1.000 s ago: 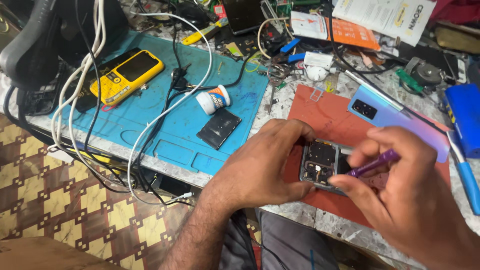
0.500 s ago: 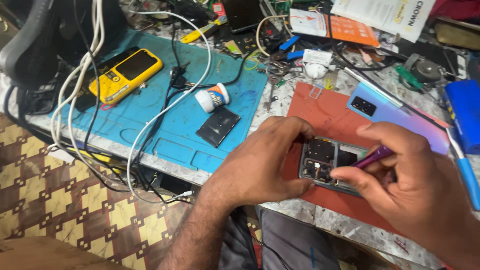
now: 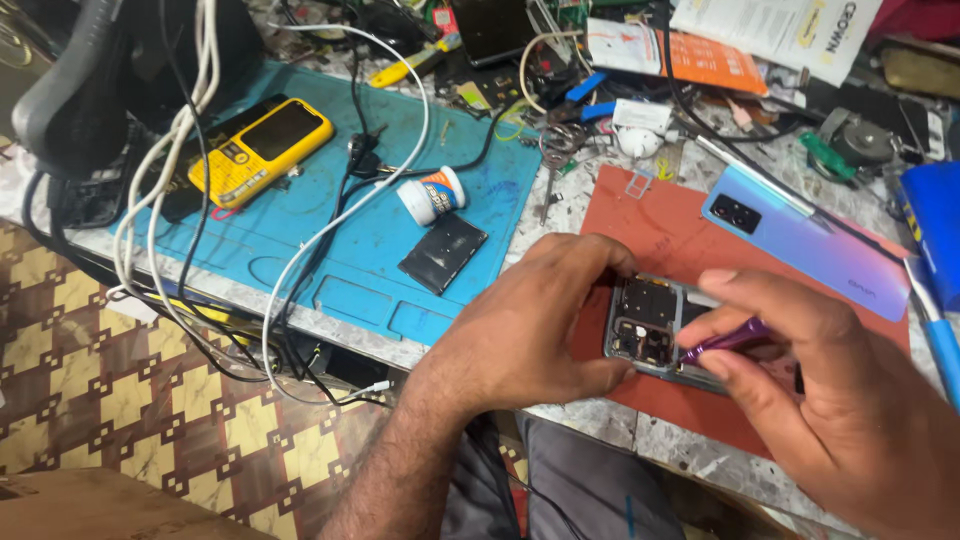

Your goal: The person uses a purple screwdriver to manipulate internal components of a disassembled smartphone. They repeatedly probe and adjust areas around the motherboard and battery while the device remains open on a cluttered workbench.

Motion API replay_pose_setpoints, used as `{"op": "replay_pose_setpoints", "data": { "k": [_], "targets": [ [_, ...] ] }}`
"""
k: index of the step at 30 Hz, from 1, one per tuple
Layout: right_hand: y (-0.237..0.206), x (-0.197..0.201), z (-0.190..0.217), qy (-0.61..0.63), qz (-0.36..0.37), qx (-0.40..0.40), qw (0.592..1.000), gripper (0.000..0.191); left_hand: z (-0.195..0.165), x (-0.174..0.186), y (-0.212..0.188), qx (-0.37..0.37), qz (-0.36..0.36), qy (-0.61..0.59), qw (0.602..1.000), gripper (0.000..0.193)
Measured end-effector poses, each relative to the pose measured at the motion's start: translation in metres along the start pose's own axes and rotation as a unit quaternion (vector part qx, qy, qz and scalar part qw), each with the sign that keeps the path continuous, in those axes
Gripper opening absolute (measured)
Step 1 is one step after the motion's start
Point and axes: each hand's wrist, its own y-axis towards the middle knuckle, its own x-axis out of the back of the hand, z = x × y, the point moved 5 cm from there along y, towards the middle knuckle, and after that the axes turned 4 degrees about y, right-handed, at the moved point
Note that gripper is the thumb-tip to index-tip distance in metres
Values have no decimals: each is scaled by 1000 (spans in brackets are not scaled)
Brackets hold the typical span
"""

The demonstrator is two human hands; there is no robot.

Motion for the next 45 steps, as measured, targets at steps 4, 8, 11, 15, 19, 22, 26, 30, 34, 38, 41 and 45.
{"op": "replay_pose_setpoints", "data": {
  "k": [4, 8, 11, 15, 19, 22, 26, 30, 34, 38, 41, 45],
  "targets": [
    [0, 5, -1, -57, -57, -8, 997, 69, 0, -1, 1, 1, -4, -19, 1000, 68],
    [-3, 4, -3, -9, -29, -6, 1000, 65, 3, -2, -1, 1, 0, -19, 1000, 77],
    [-8, 2, -10, -24, -41, -42, 998, 66, 0, 0, -6, -56, -61, -20, 996, 88],
    [-9, -5, -12, 60, -29, 17, 998, 67, 1, 13, -26, -130, -269, 63, 952, 90],
    [-14, -4, -12, -11, -41, 23, 999, 67, 9, 17, -49, -246, -474, 127, 836, 108],
    [-15, -3, -13, -12, -51, 26, 998, 67, 17, 16, -58, -243, -542, 156, 789, 111],
    [-15, -5, -13, 24, -57, 27, 998, 73, 13, 24, -58, -196, -558, 154, 791, 106],
    [-9, 3, -13, 78, -86, -24, 993, 89, -2, 25, -39, -59, -408, 129, 902, 57],
    [22, 26, -15, 94, -112, -80, 986, 64, 5, 4, -6, 79, -127, 123, 981, 15],
    [78, 31, -38, -84, -44, -133, 987, 26, -4, 5, 0, -5, -143, 166, 976, 9],
    [105, 17, -49, -181, -33, -42, 982, 26, -2, 7, -2, -2, -141, 151, 978, 8],
    [118, 2, -70, -200, -25, -67, 977, 29, 1, 4, -3, 7, -138, 140, 980, 9]
  ]
}}
